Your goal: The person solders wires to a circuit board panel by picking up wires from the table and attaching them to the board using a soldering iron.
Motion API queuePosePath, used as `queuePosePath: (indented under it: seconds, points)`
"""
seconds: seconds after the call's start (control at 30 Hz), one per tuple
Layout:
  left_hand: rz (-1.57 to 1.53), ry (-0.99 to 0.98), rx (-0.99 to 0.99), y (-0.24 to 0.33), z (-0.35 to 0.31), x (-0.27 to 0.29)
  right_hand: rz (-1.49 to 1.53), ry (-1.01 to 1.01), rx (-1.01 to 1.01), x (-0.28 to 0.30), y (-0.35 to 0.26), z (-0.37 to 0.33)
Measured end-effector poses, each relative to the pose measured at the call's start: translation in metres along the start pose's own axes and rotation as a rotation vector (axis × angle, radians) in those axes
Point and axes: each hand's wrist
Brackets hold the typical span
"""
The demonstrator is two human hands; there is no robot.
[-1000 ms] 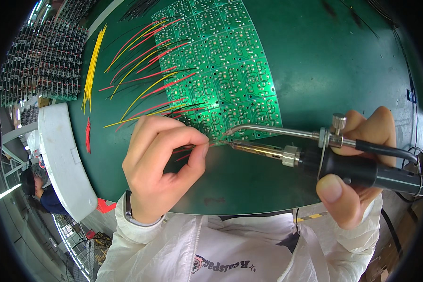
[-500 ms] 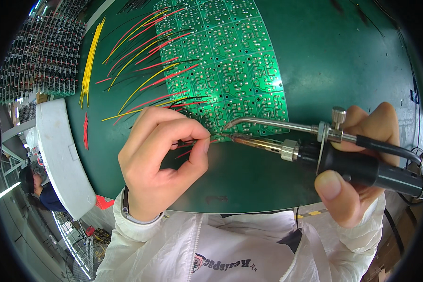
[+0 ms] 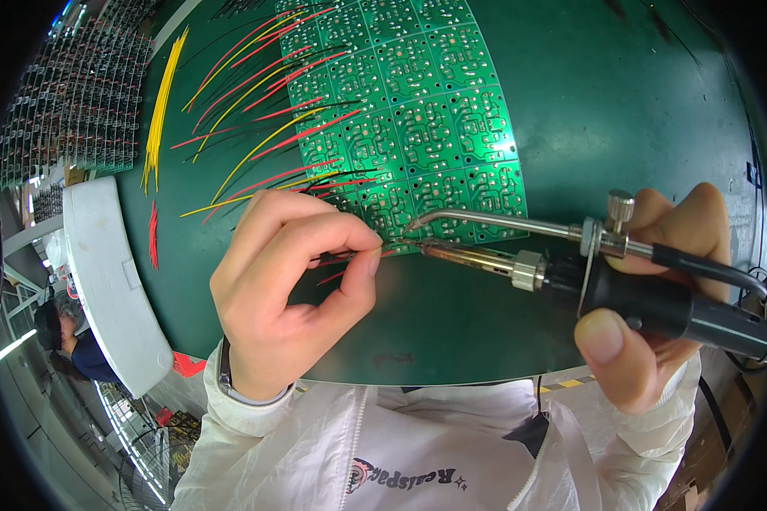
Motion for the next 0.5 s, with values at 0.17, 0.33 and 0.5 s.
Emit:
queuePosePath:
  seconds: [0.17,0.33,0.5]
  points:
    - [-0.005,0.002,0.005,0.0003,0.0002,-0.0005,0.001,-0.009,-0.003,-0.0002,0.0001,0.0011]
    - [0.006,0.008,-0.001,-0.001,-0.0009,-0.0003,0.007,0.001,0.008,-0.0019,0.0022,0.0015]
    - [0.008,0.004,0.0,0.0,-0.0004,-0.0004,0.009,0.015,0.014,-0.0024,0.0021,0.0006]
Point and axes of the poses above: each hand's wrist, its own z-axis towards the middle knuckle, its own x-axis out of the back of the hand, y = z × x, and after that the axes turned 11 degrees about x, right-handed
